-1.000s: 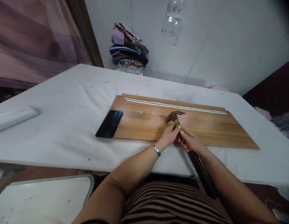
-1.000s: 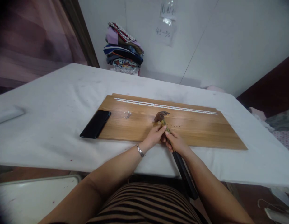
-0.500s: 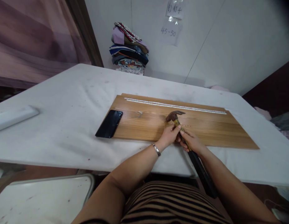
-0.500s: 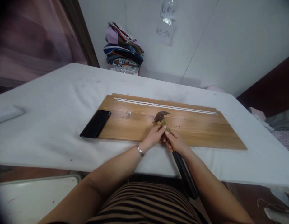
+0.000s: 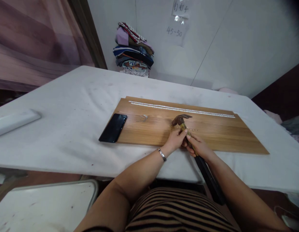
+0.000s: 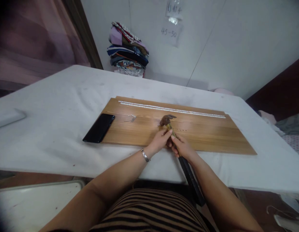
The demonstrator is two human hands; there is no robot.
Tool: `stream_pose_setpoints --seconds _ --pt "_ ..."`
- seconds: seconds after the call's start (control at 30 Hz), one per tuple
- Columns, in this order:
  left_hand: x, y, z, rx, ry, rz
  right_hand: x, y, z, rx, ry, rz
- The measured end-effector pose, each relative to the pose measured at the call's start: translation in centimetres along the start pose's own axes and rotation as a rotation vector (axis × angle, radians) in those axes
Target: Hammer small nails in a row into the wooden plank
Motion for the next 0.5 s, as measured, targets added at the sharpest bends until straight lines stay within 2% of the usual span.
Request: stream_pose_setpoints --seconds 0.5 --pt "0.01 -0.15 0.07 0.024 0.004 -0.027 0.06 -0.02 0.05 -0.003 -0.012 -0.020"
Point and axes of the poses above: each hand's wrist, its own z-axis towards the middle knuckle, its own x-axis out of the back of the hand, y = z × x, the point moved 7 cm from there along z, towards the middle knuckle, and after that the axes turned 7 degrees about -z, right-handed, at the moved point
